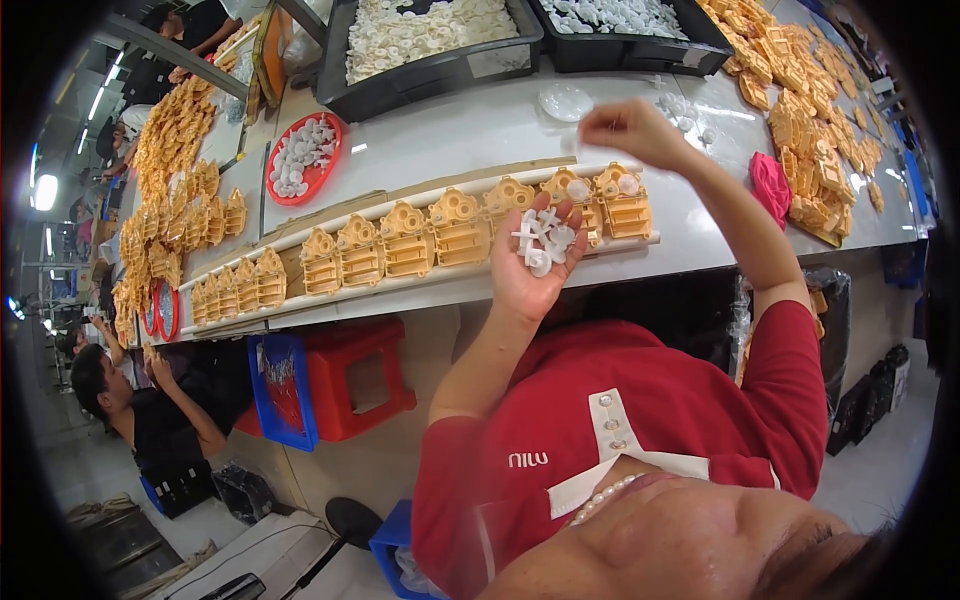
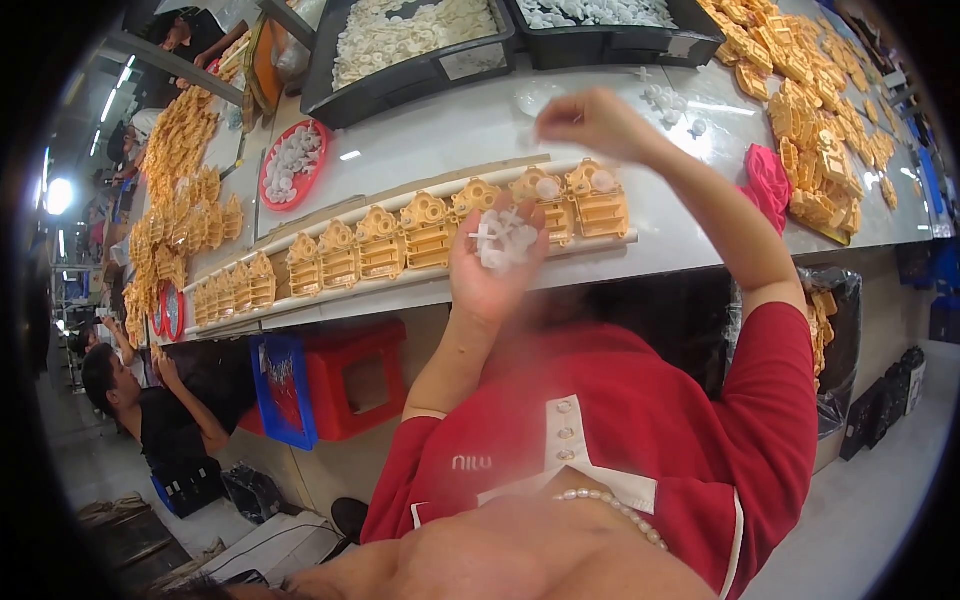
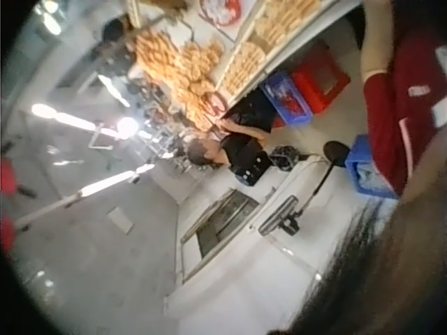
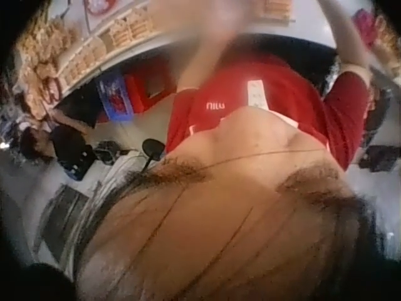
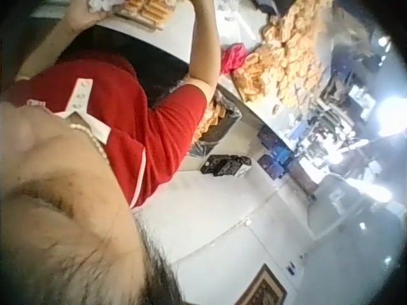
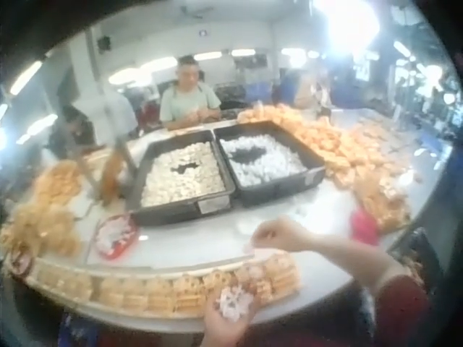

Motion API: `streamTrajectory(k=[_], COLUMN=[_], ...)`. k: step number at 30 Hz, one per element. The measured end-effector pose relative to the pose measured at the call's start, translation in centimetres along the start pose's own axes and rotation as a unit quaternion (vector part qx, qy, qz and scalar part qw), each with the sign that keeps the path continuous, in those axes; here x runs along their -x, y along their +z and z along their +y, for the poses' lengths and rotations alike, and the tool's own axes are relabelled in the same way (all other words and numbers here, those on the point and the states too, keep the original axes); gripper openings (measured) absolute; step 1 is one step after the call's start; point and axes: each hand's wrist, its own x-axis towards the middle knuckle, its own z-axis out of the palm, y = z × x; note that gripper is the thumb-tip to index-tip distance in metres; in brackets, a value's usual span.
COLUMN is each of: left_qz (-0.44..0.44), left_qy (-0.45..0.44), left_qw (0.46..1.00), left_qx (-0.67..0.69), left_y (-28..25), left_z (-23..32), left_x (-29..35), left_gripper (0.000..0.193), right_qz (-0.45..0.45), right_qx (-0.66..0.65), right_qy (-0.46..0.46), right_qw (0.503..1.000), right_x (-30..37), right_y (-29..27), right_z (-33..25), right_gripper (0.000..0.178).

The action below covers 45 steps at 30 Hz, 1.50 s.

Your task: The person assembles small white plastic parts into larger gold-colored plastic components by hand, placing them together on a production tray.

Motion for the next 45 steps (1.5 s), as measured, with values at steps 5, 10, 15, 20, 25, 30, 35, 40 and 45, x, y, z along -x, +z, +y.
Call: streamTrajectory(k=[5, 10, 15, 20, 25, 30, 35, 40, 45], left_qz=[-0.016, -0.011, -0.012, -0.018, -0.007, 0.005, -0.001, -0.001, 0.015], left_qy=[0.001, 0.001, 0.003, 0.006, 0.019, 0.033, 0.058, 0.085, 0.093], left_qw=[1.0, 1.0, 1.0, 1.0, 0.999, 0.999, 0.998, 0.996, 0.995], left_qx=[-0.004, -0.007, -0.009, -0.014, -0.03, -0.024, -0.034, -0.041, -0.02], left_y=[-0.6, -0.5, -0.5, -0.7, -0.6, -0.4, 0.0, -1.0, -1.9], left_z=[0.3, 0.3, 0.3, 0.4, 0.3, 0.2, 1.0, 2.8, 3.3], left_x=[0.2, 0.3, 0.2, 0.2, 0.3, 0.5, 2.0, 3.7, 4.1], left_gripper=[0.039, 0.039, 0.038, 0.039, 0.039, 0.038, 0.036, 0.036, 0.037], right_qz=[0.146, 0.123, 0.172, 0.136, -0.009, -0.097, -0.146, -0.202, -0.312], right_qx=[0.488, 0.535, 0.485, -0.398, -0.72, -0.816, -0.678, -0.14, 0.047], right_qy=[-0.135, -0.128, -0.186, 0.151, 0.112, 0.04, 0.072, 0.17, 0.129], right_qw=[0.85, 0.826, 0.837, 0.895, 0.685, 0.568, 0.716, 0.954, 0.94], right_x=[-4.9, -6.3, -6.6, -6.4, -5.1, -4.3, -4.0, -4.2, -6.5], right_y=[-1.5, -0.8, -0.5, -1.2, -1.4, 0.2, 0.6, 2.0, 4.2], right_z=[4.9, 6.3, 8.0, 7.8, 8.1, 5.2, 4.2, 2.0, 1.8], right_gripper=[0.007, 0.007, 0.006, 0.011, 0.015, 0.016, 0.014, 0.016, 0.02])
